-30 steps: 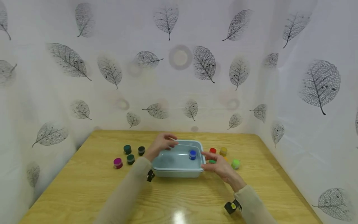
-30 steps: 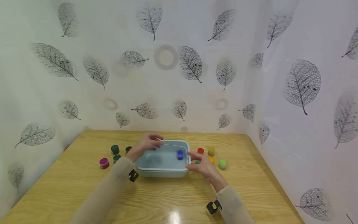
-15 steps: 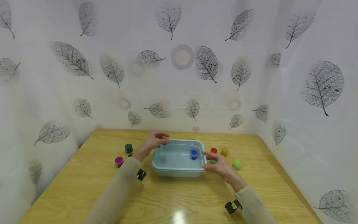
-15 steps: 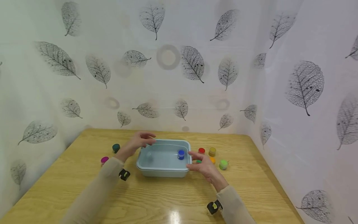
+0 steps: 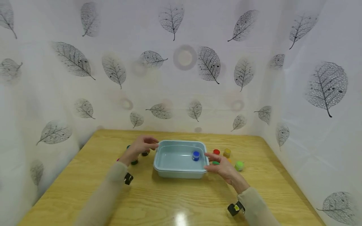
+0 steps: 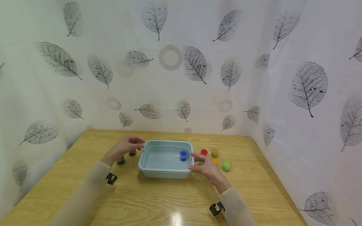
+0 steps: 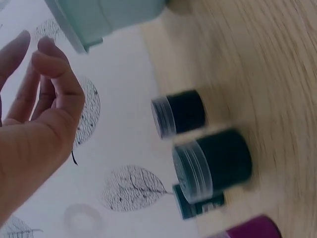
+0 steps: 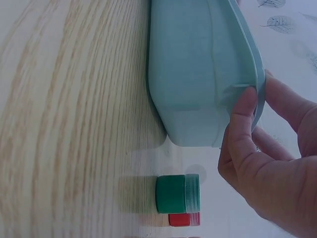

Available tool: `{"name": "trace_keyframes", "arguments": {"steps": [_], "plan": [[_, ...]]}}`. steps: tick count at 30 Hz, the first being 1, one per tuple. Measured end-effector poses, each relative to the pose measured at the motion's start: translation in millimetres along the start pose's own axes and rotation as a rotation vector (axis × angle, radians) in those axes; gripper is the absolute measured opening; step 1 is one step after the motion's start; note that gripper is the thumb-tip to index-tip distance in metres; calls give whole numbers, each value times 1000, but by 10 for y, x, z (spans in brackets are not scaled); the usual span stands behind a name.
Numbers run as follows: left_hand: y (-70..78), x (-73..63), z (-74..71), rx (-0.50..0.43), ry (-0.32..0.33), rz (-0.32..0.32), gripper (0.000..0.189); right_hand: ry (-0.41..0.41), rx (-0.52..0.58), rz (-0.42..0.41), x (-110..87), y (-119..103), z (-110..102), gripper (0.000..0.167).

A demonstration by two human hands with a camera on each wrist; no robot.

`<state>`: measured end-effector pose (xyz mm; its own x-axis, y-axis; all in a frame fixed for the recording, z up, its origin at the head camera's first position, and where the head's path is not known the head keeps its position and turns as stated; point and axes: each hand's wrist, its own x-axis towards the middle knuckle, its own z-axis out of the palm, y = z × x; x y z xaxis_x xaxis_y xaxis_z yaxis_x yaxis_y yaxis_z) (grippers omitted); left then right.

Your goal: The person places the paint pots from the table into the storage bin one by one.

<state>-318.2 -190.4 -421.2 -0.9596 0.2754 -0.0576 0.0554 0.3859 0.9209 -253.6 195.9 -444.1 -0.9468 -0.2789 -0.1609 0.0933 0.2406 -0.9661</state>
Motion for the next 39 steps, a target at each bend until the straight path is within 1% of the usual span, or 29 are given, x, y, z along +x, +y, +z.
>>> {"name": "trace_keyframes", "arguments": {"steps": [5, 8, 12, 15, 19, 20, 23, 27, 30, 33, 39], "plan": [[-119, -64, -188, 40, -58, 46, 41, 8, 1, 4, 4, -7, 1, 68], [-164, -109, -292, 74, -85, 45, 39, 9, 1, 3, 3, -15, 1, 68], [-219, -168, -434, 149, -108, 36, 38, -1, 5, 2, -3, -20, -1, 68], [-270, -206, -542, 204, -123, 56, 39, -2, 11, -3, -3, -23, -1, 68], [-347, -252, -646, 252, -140, 102, 38, 2, 12, -7, -3, -27, -2, 68], [-369, -259, -661, 262, -145, 115, 37, 1, 12, -7, -3, -27, -3, 68], [-428, -279, -685, 286, -155, 117, 37, -4, 7, -7, -4, -24, -4, 68], [-479, -300, -687, 316, -141, 55, 38, -7, -1, -7, -6, -22, -3, 69], [-500, -312, -688, 336, -137, 41, 40, -5, -6, -6, -9, -22, -2, 68], [-516, -313, -693, 345, -153, 50, 42, -4, -6, -4, -10, -21, -3, 68], [-577, -289, -696, 358, -190, 32, 44, -6, -3, -4, -5, -8, -12, 68]]}}
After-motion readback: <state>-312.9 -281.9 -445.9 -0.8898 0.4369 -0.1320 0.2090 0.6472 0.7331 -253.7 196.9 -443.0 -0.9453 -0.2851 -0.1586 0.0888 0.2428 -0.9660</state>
